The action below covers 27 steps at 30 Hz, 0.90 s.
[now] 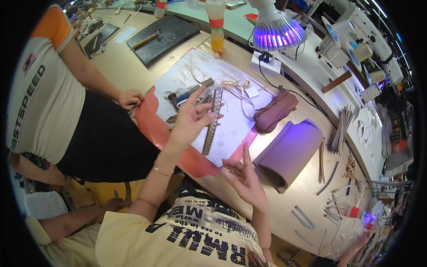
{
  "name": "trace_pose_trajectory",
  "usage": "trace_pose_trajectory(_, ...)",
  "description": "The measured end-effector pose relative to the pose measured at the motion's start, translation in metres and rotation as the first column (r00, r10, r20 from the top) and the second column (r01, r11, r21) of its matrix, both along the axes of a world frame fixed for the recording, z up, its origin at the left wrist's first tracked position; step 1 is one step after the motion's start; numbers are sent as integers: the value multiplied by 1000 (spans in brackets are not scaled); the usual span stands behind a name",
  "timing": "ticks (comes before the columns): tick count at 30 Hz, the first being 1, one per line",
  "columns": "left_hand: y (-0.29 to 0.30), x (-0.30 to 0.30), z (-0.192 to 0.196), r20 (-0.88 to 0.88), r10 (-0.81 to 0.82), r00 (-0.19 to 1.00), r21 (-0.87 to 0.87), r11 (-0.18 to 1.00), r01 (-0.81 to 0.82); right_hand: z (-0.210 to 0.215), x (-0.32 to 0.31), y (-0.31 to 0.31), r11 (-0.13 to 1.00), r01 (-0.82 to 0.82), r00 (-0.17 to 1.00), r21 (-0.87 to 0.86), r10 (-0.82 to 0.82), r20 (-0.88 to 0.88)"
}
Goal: The person assembles decorative braided strips by wrapping them around a curved cardboard form, applying glue from a bottle, and pressing the braids into place. They handle multiple braided strips and cardboard pieces, arranging them on the workbench.
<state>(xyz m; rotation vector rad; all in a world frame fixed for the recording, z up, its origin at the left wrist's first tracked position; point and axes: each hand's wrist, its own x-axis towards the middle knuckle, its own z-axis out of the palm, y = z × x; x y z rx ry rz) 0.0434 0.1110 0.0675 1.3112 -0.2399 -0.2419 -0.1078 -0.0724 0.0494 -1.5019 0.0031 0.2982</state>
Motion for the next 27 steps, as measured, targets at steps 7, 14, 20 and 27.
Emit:
trace_pose_trajectory(7, 20, 26, -31, -57, -228, 972, 321, 918, 234, -1, -52, -25, 996, 88, 996, -8, -88, -31)
trace_pose_trajectory(14, -16, 27, -89, 427, -18, 904, 631, 722, -284, 4, -91, -25, 963, 267, 963, 13, -267, -37)
trace_pose_trajectory(20, -14, 24, -82, 794, -233, 561, 574, 591, -567, 5, -125, -55, 767, 635, 773, -97, -632, 59)
trace_pose_trajectory(27, -79, 39, -60, 572, -166, 803, 507, 841, -188, 7, -143, -90, 490, 854, 520, -176, -820, 241)
